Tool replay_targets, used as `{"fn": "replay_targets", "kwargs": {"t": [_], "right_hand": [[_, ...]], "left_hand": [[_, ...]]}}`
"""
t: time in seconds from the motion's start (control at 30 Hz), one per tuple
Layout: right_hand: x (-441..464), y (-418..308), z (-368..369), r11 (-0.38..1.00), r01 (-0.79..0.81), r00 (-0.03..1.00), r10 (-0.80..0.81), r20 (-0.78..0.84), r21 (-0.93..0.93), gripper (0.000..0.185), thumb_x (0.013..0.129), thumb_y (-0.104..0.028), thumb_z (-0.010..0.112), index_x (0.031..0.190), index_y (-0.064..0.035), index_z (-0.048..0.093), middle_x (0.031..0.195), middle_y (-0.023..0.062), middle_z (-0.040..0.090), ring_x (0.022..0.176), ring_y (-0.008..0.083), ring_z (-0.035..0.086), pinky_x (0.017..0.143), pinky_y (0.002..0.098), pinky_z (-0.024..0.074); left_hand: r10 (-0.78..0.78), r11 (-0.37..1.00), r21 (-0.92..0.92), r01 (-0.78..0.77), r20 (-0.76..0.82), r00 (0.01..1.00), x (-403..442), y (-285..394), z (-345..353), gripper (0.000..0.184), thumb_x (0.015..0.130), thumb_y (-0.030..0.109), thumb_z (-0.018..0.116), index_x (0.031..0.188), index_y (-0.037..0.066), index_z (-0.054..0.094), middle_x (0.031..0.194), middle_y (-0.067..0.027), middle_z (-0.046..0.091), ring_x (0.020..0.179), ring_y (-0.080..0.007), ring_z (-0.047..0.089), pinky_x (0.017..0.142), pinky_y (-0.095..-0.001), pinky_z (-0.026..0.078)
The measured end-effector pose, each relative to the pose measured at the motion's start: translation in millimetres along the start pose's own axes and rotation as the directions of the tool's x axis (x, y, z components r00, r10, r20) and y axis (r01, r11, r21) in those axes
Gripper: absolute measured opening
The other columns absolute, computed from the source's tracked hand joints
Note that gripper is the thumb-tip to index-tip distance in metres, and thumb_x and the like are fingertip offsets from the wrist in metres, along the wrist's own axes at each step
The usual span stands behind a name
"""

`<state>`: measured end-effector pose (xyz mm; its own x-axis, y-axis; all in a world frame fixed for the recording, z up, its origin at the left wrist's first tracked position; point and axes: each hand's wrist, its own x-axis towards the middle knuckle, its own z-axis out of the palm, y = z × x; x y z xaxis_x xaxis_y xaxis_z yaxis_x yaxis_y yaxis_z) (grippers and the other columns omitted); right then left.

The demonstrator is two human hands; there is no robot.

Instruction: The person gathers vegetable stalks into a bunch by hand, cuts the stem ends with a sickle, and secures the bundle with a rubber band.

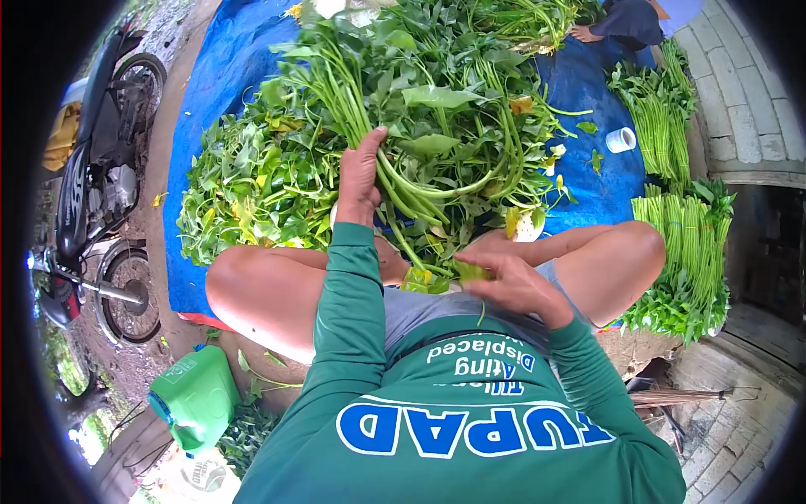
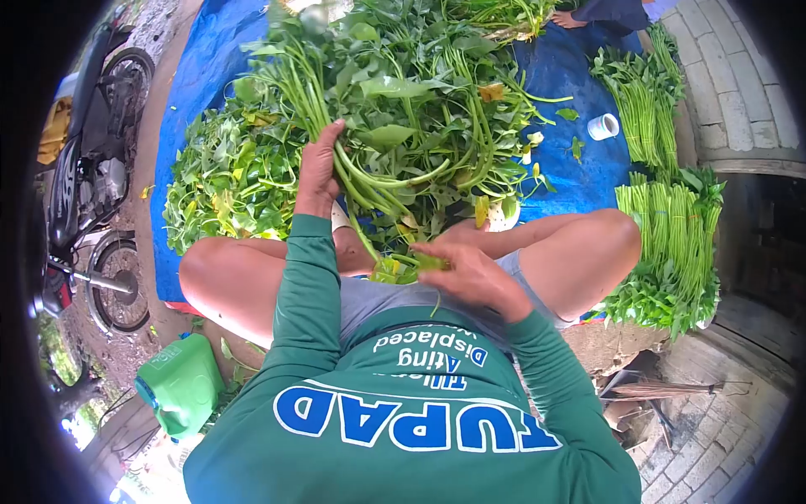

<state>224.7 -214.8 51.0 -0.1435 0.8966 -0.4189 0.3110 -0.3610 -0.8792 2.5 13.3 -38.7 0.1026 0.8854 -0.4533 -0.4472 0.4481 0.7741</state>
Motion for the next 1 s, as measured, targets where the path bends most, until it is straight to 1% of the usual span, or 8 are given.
{"fn": "replay_targets", "kwargs": {"t": [0.07,0.13,0.27,0.53,0.77,0.87,0.93,1.0], "right_hand": [[-3.2,2.4,-13.6,0.814,0.297,0.932,-0.362,-0.035,-0.5,0.014,0.094,-0.006,0.074,0.106,-0.0018,0.078,0.094,0.0106,0.075,0.082,0.0217,0.07,0.074,0.0368,0.0577],[2.7,-33.2,-18.1,0.973,0.09,0.885,-0.176,-0.43,-0.212,0.01,0.086,-0.005,0.076,0.097,-0.0041,0.077,0.104,0.0135,0.073,0.093,0.0308,0.069,0.081,0.0454,0.0564],[45.2,-57.0,-22.9,0.458,0.385,0.592,-0.789,-0.167,-0.801,0.021,0.089,-0.006,0.076,0.109,-0.0064,0.078,0.099,0.012,0.075,0.086,0.03,0.071,0.077,0.042,0.0572],[59.8,-26.8,21.9,0.807,0.253,0.897,-0.403,-0.184,-0.533,0.017,0.093,-0.016,0.065,0.084,-0.003,0.071,0.078,0.0167,0.068,0.075,0.0393,0.072,0.068,0.0523,0.0579],[79.7,57.3,68.1,0.875,0.076,0.874,0.172,0.455,-0.478,0.034,0.093,-0.029,0.064,0.103,-0.0014,0.08,0.099,0.0277,0.076,0.09,0.0436,0.075,0.085,0.0536,0.059],[83.1,93.3,51.7,0.628,0.166,0.961,0.068,0.266,-0.761,0.036,0.094,-0.029,0.064,0.108,-0.0009,0.081,0.105,0.0265,0.078,0.095,0.044,0.076,0.09,0.0524,0.0587],[101.0,20.2,11.2,0.835,-0.246,0.953,0.301,0.036,-0.493,0.039,0.091,-0.018,0.065,0.123,-0.0025,0.078,0.122,0.0226,0.078,0.118,0.0393,0.073,0.102,0.046,0.0568],[127.6,56.2,0.8,0.938,0.06,0.948,-0.16,-0.273,-0.342,0.038,0.088,-0.007,0.058,0.118,-0.0019,0.079,0.117,0.0218,0.079,0.112,0.0368,0.075,0.101,0.0453,0.0576]], "left_hand": [[0.008,1.0,0.014,-0.008,0.005,1.0,-1.3,9.3,-2.1,0.029,0.095,0.028,0.084,0.106,0.003,0.075,0.088,-0.006,0.076,0.066,-0.0148,0.07,0.061,-0.0315,0.061],[0.013,0.999,0.047,-0.013,0.016,1.0,-4.5,16.7,-1.2,0.029,0.095,0.028,0.084,0.107,0.003,0.075,0.089,-0.006,0.076,0.069,-0.0148,0.07,0.063,-0.0314,0.061],[0.029,0.994,0.102,-0.034,0.052,0.998,-16.2,23.9,13.3,0.028,0.096,0.027,0.082,0.108,0.003,0.074,0.092,-0.0061,0.077,0.074,-0.0147,0.071,0.066,-0.0301,0.061],[0.188,0.979,0.087,-0.184,-0.045,0.981,-21.3,17.5,16.3,0.025,0.096,0.022,0.082,0.106,0.0,0.075,0.085,-0.0035,0.073,0.064,-0.013,0.066,0.058,-0.0287,0.056],[0.275,0.946,0.219,-0.238,-0.157,0.949,-17.1,34.2,9.8,0.025,0.09,0.02,0.085,0.097,-0.001,0.074,0.078,-0.0037,0.067,0.061,-0.0138,0.062,0.055,-0.0303,0.048],[0.292,0.935,0.257,-0.245,-0.164,0.942,-31.8,69.3,10.0,0.022,0.09,0.017,0.085,0.095,-0.002,0.074,0.072,-0.0037,0.066,0.056,-0.0133,0.061,0.053,-0.03,0.049],[0.282,0.939,0.254,-0.233,-0.177,0.943,-30.8,68.9,-4.6,0.027,0.09,0.02,0.088,0.102,-0.002,0.079,0.077,-0.0052,0.072,0.059,-0.0139,0.065,0.053,-0.0279,0.051],[0.29,0.937,0.256,-0.238,-0.192,0.937,-38.7,69.8,-4.2,0.025,0.09,0.02,0.089,0.099,-0.001,0.078,0.076,-0.005,0.072,0.056,-0.0141,0.064,0.051,-0.0286,0.05]]}}
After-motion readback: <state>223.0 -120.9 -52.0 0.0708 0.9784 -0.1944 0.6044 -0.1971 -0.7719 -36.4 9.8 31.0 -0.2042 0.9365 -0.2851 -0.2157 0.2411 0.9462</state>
